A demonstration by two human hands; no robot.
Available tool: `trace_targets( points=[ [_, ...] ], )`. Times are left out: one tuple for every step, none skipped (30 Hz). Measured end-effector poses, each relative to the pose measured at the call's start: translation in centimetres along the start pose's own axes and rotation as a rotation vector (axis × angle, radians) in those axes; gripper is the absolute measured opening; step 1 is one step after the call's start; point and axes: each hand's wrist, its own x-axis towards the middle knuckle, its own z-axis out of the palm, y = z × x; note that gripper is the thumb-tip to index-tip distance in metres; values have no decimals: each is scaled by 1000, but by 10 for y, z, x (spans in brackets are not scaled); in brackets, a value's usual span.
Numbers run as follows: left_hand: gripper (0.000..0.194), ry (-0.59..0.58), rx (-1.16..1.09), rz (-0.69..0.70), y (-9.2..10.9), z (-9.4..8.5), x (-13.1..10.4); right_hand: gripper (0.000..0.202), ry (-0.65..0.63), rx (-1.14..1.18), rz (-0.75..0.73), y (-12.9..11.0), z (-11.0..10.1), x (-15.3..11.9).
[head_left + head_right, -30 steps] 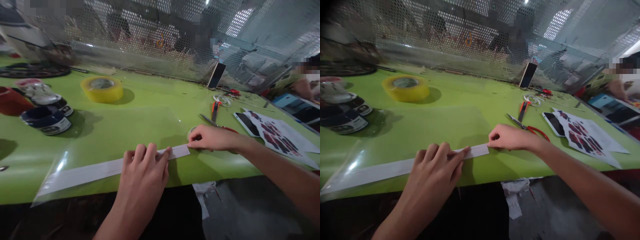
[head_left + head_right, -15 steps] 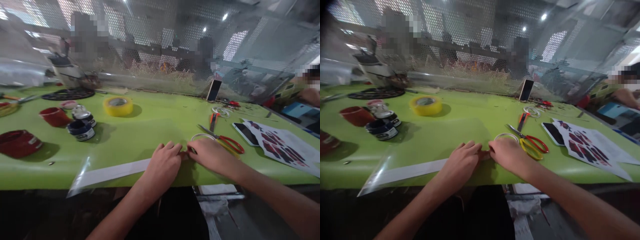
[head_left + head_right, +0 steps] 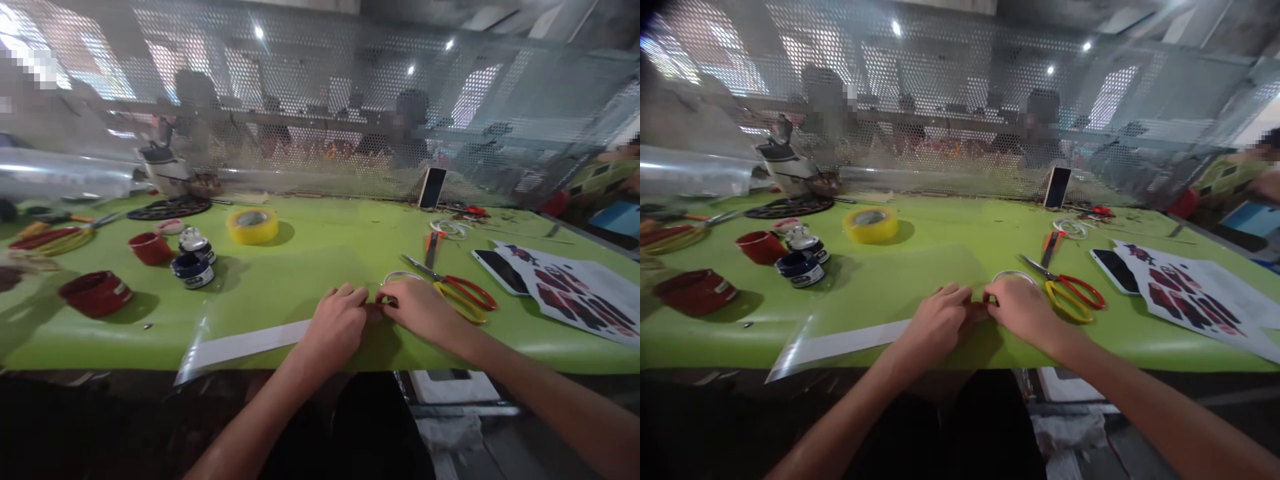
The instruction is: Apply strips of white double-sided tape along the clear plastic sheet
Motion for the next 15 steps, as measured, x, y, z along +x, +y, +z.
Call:
trace_targets(
  points=[
    [23, -2, 2, 3, 0, 1, 0, 17, 13, 17, 7, 0, 2, 0],
    [21, -5, 5, 7, 0, 1, 0, 16, 27, 36, 10, 1, 3, -1],
    [20, -8, 7, 11, 0, 2, 0, 15, 40, 55, 9, 2, 5, -2],
    [19, -9, 10, 15, 0, 3, -1, 15, 53, 75, 7, 2, 7, -3],
    [19, -10, 14, 17, 0, 4, -1, 15, 62, 94, 2, 3, 8, -3],
    [19, -11, 17, 18, 0, 4, -1, 15, 70, 111, 0, 4, 9, -4],
    [19, -12, 20, 20, 0, 5, -1, 15, 77, 126, 0, 5, 11, -4],
    [19, -14, 22, 21, 0, 5, -1, 14, 84, 139, 5, 6, 12, -4],
    [19, -17, 24, 22, 1, 5, -1, 14, 91, 151, 12, 7, 13, -3],
    [19, -20, 24, 23, 1, 6, 0, 14, 98, 161, 19, 8, 14, -2],
    [19, -24, 24, 22, 1, 6, 0, 14, 103, 171, 24, 9, 15, -1],
    [19, -27, 24, 22, 1, 6, 0, 14, 106, 182, 26, 10, 16, -1],
    [20, -31, 23, 23, 1, 6, 0, 14, 105, 191, 24, 11, 16, 0],
    [21, -33, 23, 26, 1, 5, 1, 14, 103, 199, 21, 12, 16, 1],
    [21, -36, 22, 30, 1, 5, 1, 15, 98, 207, 18, 13, 16, 2]
  ],
)
